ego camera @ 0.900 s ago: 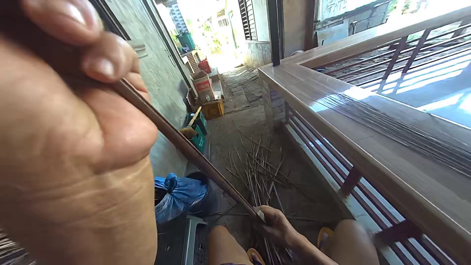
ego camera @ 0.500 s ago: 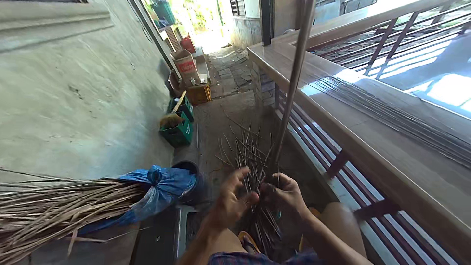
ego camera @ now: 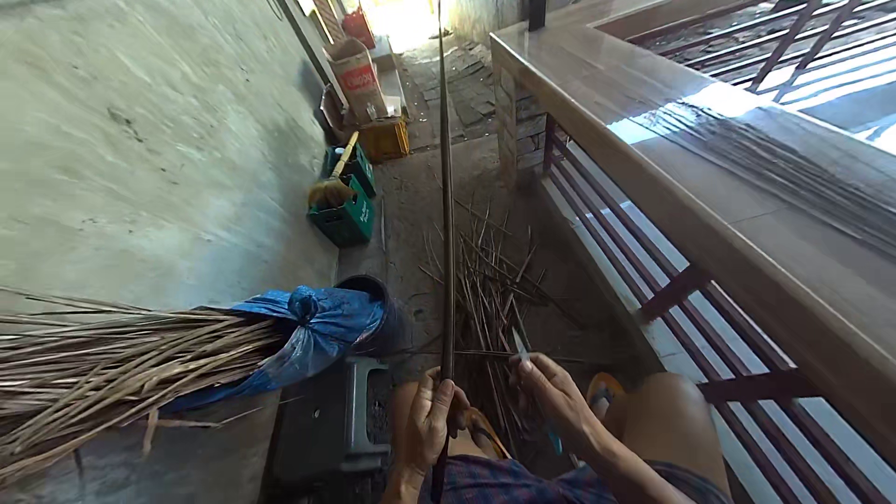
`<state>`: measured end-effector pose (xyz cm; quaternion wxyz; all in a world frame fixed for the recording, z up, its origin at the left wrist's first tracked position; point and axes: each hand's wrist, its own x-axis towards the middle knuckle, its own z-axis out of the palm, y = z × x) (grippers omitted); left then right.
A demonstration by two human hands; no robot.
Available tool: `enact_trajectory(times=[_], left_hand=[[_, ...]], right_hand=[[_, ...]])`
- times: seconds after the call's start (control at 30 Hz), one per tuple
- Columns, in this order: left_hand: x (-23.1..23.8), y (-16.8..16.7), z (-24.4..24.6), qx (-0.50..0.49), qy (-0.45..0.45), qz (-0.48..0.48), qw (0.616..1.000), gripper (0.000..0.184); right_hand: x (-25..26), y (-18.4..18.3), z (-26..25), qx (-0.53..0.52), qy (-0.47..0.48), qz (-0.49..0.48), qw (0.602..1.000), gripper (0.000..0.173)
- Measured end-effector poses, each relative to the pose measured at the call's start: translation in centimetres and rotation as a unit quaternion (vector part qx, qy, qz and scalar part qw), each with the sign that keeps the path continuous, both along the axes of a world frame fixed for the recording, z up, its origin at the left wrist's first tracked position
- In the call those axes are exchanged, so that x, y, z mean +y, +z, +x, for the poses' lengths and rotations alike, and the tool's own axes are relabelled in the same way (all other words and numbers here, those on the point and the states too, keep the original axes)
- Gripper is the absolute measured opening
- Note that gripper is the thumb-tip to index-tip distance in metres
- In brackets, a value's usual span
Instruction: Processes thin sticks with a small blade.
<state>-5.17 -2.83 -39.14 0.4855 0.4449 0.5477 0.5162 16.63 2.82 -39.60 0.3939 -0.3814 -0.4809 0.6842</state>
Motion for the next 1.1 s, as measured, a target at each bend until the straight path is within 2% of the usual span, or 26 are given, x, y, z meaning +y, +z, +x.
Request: enact_trajectory(times=[0.13, 0.33, 0.7, 0.93, 1.1], left_hand=[[-0.4, -0.8, -1.2, 0.029, 0.012, -0.001, 1.0, 0.022], [-0.5, -1.4, 0.2, 0.09, 0.037, 0.014, 0.995, 0.019], [-1.0, -2.9, 0.7, 0.163, 0.038, 0.065, 0.984, 0.017], [-1.7, -4.4, 0.5, 0.319, 0.067, 0.122, 0.937, 0.027], [-2.8, -4.9, 1.4, 0.333, 0.052, 0.105, 0.936, 0.024]], right_hand=[[-1.9, -0.9, -0.1, 0.008, 0.135, 0.009, 0.991, 0.027], [-2.0, -0.6, -0.8, 0.01, 0.206, 0.009, 0.978, 0.027], [-2.1, -0.9, -1.3, -0.004, 0.223, -0.04, 0.974, 0.024], [-2.0, -0.7, -1.6, 0.0, 0.226, -0.108, 0.968, 0.024], [-1.0, -0.8, -2.9, -0.005, 0.195, -0.123, 0.973, 0.028]])
